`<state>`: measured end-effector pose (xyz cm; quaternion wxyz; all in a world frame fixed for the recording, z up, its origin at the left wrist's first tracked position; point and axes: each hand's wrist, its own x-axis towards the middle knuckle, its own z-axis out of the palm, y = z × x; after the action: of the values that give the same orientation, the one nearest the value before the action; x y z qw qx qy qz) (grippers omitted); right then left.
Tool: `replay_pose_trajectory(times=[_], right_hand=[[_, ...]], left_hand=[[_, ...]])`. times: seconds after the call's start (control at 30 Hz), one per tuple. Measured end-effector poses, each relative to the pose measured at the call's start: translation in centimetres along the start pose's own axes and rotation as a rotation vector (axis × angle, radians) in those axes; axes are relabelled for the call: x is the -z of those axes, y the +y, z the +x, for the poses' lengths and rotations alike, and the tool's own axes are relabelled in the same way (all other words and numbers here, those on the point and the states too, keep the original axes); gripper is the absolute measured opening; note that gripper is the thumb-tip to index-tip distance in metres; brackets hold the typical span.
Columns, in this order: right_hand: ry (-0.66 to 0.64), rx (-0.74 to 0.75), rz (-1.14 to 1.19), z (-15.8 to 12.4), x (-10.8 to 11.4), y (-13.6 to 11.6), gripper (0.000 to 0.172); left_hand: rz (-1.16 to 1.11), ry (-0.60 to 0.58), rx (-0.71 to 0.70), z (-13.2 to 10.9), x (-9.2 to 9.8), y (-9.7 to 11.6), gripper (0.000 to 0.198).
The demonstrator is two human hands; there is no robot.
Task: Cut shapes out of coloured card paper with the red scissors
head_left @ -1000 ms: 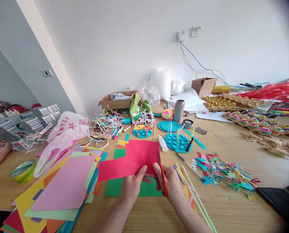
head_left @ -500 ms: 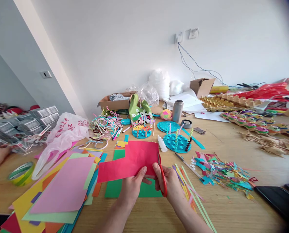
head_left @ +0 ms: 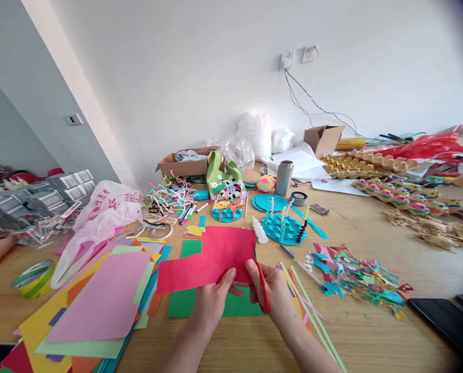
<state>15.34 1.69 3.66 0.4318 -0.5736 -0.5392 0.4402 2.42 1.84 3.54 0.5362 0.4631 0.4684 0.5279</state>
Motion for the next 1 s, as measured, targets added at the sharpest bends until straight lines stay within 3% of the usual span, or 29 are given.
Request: replay_pose_trajectory(times=[1.0], right_hand=[[0.055, -0.018, 0.04, -0.04, -0.29, -0.27, 0.059]], left_hand=[[0.008, -0.034, -0.015, -0.22, -0.02, -0.6, 0.037]])
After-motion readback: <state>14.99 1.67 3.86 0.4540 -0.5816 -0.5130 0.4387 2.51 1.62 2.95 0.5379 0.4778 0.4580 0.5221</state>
